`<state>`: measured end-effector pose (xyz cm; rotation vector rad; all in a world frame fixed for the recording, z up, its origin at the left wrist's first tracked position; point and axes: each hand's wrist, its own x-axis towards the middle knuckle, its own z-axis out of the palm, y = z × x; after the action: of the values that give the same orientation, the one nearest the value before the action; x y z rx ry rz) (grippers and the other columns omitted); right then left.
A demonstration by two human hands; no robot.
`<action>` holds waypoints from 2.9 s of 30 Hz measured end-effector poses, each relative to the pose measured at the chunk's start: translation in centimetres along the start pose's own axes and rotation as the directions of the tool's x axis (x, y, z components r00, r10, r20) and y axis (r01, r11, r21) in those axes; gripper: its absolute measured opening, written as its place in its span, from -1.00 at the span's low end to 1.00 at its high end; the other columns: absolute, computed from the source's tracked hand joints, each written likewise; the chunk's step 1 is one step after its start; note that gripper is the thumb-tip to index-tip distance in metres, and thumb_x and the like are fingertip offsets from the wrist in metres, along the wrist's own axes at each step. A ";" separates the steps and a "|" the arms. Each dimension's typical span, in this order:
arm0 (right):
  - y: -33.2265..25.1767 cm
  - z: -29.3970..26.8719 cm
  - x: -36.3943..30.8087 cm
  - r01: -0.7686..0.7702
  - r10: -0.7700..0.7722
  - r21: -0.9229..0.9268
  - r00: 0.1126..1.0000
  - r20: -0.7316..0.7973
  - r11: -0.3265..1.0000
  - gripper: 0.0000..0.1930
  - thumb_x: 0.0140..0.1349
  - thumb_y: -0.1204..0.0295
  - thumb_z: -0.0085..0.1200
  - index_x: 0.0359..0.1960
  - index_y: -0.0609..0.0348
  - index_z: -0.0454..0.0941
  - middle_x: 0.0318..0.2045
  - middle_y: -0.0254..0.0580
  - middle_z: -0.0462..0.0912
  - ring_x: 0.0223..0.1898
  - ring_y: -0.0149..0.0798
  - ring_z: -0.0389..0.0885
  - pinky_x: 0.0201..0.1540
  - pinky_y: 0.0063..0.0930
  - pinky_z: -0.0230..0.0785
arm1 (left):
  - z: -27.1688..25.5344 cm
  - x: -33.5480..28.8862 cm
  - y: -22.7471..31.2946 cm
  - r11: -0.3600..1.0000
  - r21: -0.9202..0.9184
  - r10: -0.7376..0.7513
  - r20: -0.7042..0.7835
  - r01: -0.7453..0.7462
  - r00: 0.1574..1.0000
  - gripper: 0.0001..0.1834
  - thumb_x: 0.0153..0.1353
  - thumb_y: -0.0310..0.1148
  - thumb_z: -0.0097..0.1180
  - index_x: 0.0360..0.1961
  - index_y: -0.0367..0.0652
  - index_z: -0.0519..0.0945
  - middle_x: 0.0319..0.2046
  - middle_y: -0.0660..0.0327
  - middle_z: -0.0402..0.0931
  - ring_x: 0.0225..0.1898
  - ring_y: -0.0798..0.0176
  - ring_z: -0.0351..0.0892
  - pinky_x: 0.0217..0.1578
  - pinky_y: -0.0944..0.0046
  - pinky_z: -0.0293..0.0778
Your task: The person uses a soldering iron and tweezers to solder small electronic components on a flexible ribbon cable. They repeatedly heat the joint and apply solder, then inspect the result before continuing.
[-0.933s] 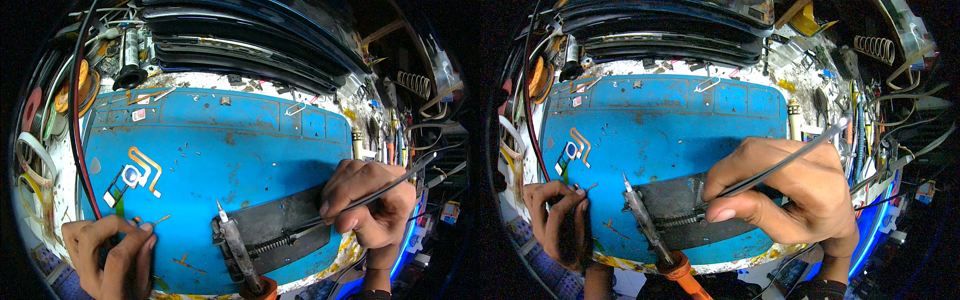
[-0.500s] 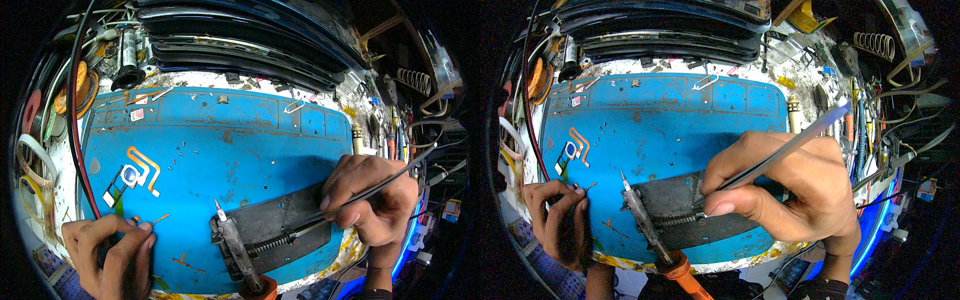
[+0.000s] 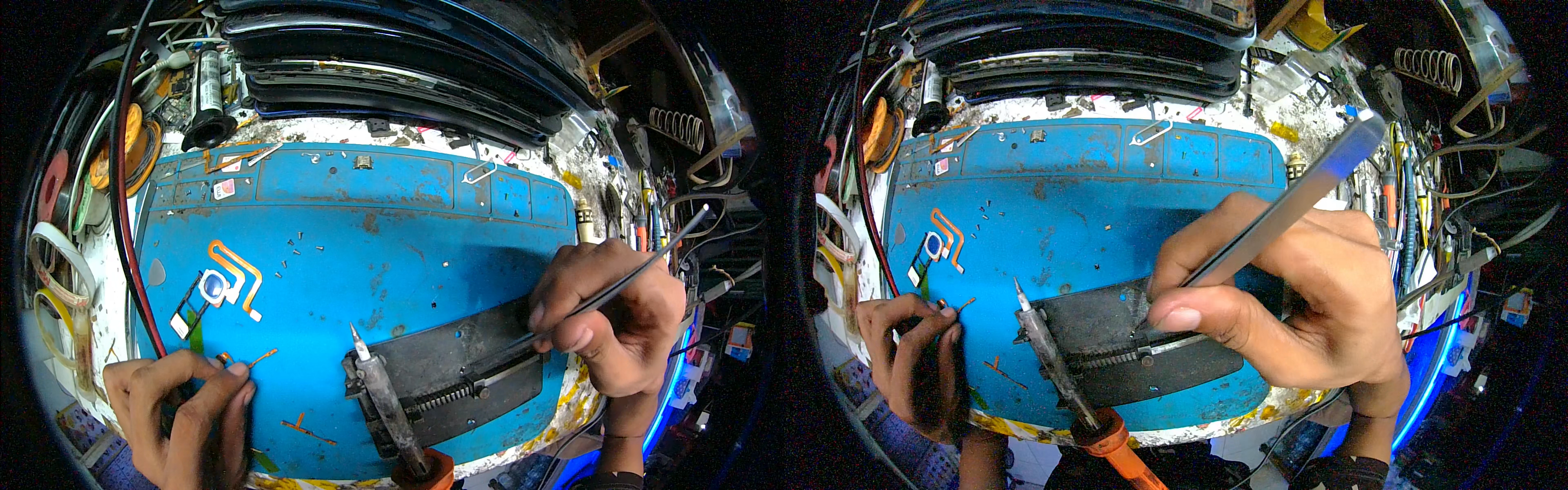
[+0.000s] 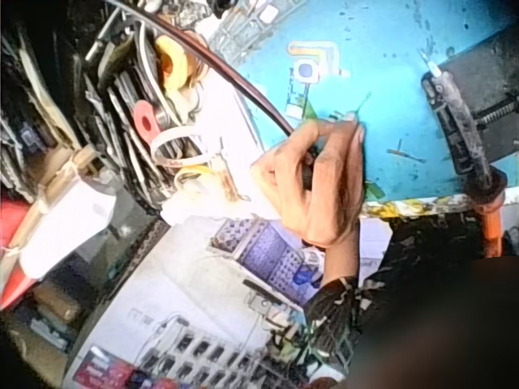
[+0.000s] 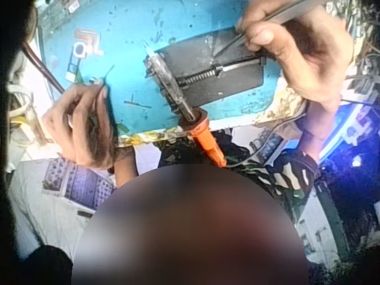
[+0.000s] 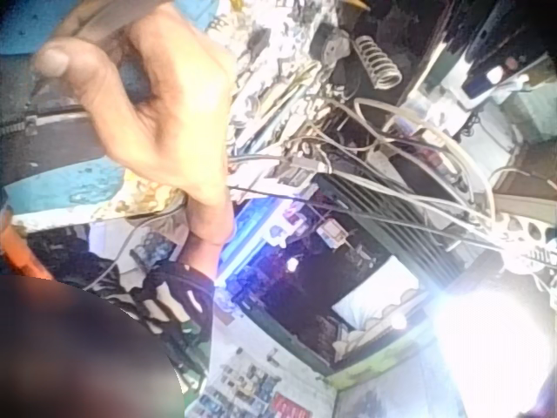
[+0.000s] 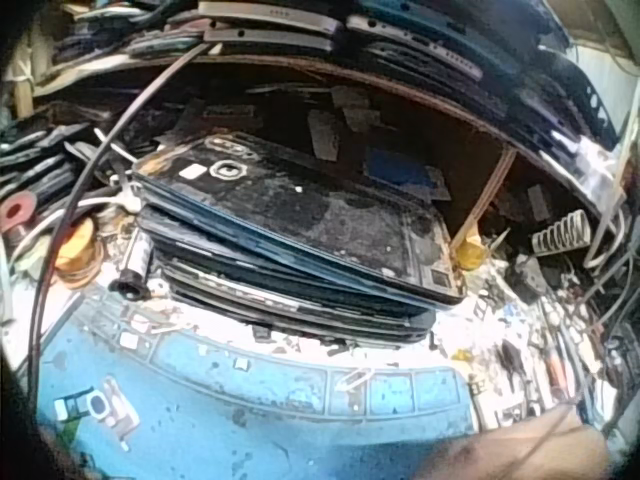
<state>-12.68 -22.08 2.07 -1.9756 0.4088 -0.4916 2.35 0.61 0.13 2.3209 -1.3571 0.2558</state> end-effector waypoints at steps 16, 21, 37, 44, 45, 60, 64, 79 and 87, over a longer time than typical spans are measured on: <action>0.3 0.1 0.2 0.033 -0.032 -0.005 0.999 0.032 0.999 -0.62 0.15 0.20 0.26 -0.55 0.33 0.55 -0.68 -0.16 0.57 -0.63 -0.28 0.54 -0.50 -0.47 0.38 | -0.1 0.0 0.0 1.000 -0.004 -0.002 0.015 0.002 1.000 -0.74 -0.22 -0.61 0.30 -0.40 -0.21 0.63 -0.43 0.15 0.48 -0.32 0.12 0.38 -0.20 0.15 0.33; 0.4 0.0 0.2 0.046 -0.045 -0.017 0.998 0.033 0.999 -0.62 0.16 0.21 0.25 -0.55 0.34 0.55 -0.67 -0.16 0.56 -0.64 -0.28 0.53 -0.50 -0.47 0.38 | 0.1 0.0 0.0 1.000 -0.009 -0.007 0.005 0.008 1.000 -0.74 -0.22 -0.61 0.29 -0.39 -0.21 0.63 -0.43 0.16 0.47 -0.31 0.11 0.38 -0.20 0.15 0.33; -0.2 -0.4 0.2 -0.145 0.144 0.016 0.989 0.036 0.989 -0.64 0.19 0.23 0.20 -0.45 0.39 0.51 -0.54 -0.09 0.57 -0.62 -0.37 0.53 -0.53 -0.60 0.36 | -0.2 0.0 -0.2 1.000 -0.005 0.022 0.029 -0.022 0.999 -0.73 -0.19 -0.61 0.30 -0.36 -0.20 0.63 -0.42 0.15 0.48 -0.32 0.12 0.38 -0.21 0.15 0.33; -0.1 -0.9 0.3 -0.117 0.116 -0.029 0.992 -0.049 0.993 -0.60 0.19 0.18 0.23 -0.37 0.40 0.53 -0.45 -0.07 0.58 -0.53 -0.36 0.57 -0.50 -0.58 0.40 | 0.0 0.0 -0.1 1.000 -0.031 0.004 0.000 -0.004 1.000 -0.74 -0.19 -0.61 0.30 -0.37 -0.22 0.63 -0.41 0.14 0.49 -0.32 0.12 0.41 -0.22 0.16 0.35; 0.0 -0.8 0.3 -0.103 0.102 -0.011 0.991 -0.085 0.995 -0.59 0.18 0.17 0.24 -0.36 0.40 0.54 -0.43 -0.07 0.58 -0.51 -0.35 0.58 -0.48 -0.57 0.42 | 0.1 0.0 -0.1 0.999 -0.038 -0.008 -0.016 0.008 1.000 -0.74 -0.19 -0.61 0.30 -0.37 -0.22 0.63 -0.41 0.14 0.50 -0.32 0.12 0.42 -0.23 0.17 0.35; -2.3 -1.8 -1.1 0.302 -0.348 0.197 0.896 0.275 0.933 -0.79 -0.06 0.67 0.28 -0.32 0.33 0.66 -0.34 0.00 0.71 -0.27 -0.10 0.72 -0.17 -0.35 0.55 | -2.6 -0.4 0.6 0.948 -0.233 0.162 -0.239 -0.218 0.958 -0.63 -0.21 -0.44 0.47 -0.27 -0.11 0.70 -0.37 0.33 0.53 -0.37 0.27 0.42 -0.32 0.27 0.34; -3.5 -1.5 -1.8 0.336 -0.416 0.269 0.842 0.344 0.903 -0.74 -0.08 0.70 0.30 -0.28 0.34 0.67 -0.30 0.00 0.71 -0.21 -0.07 0.71 -0.12 -0.31 0.55 | -3.8 -0.8 2.8 0.894 -0.298 0.290 -0.185 -0.335 0.939 -0.65 -0.13 -0.35 0.45 -0.24 -0.10 0.69 -0.35 0.38 0.54 -0.36 0.30 0.44 -0.30 0.28 0.30; -1.9 -2.4 -1.3 0.244 -0.242 0.094 0.970 -0.032 0.965 -0.86 0.20 0.49 0.16 -0.27 0.34 0.59 -0.38 -0.17 0.63 -0.34 -0.35 0.62 -0.24 -0.51 0.47 | -4.3 -3.4 -2.8 0.995 0.013 0.103 -0.281 -0.103 0.954 -0.79 -0.20 -0.52 0.43 -0.49 -0.20 0.64 -0.45 0.24 0.50 -0.39 0.21 0.45 -0.35 0.23 0.37; -1.0 -2.8 -0.8 0.192 -0.175 -0.092 0.970 0.167 0.977 -0.81 0.26 0.40 0.12 -0.30 0.33 0.53 -0.43 -0.26 0.57 -0.41 -0.45 0.53 -0.32 -0.58 0.38 | -3.7 -4.8 -6.3 0.999 0.015 -0.029 -0.325 0.035 0.945 -0.86 -0.11 -0.62 0.35 -0.51 -0.33 0.60 -0.43 0.19 0.48 -0.39 0.24 0.42 -0.35 0.30 0.33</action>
<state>-14.74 -23.35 3.95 -2.1513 0.1560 -0.4326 5.57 8.71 -0.13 2.1931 -1.1557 0.6156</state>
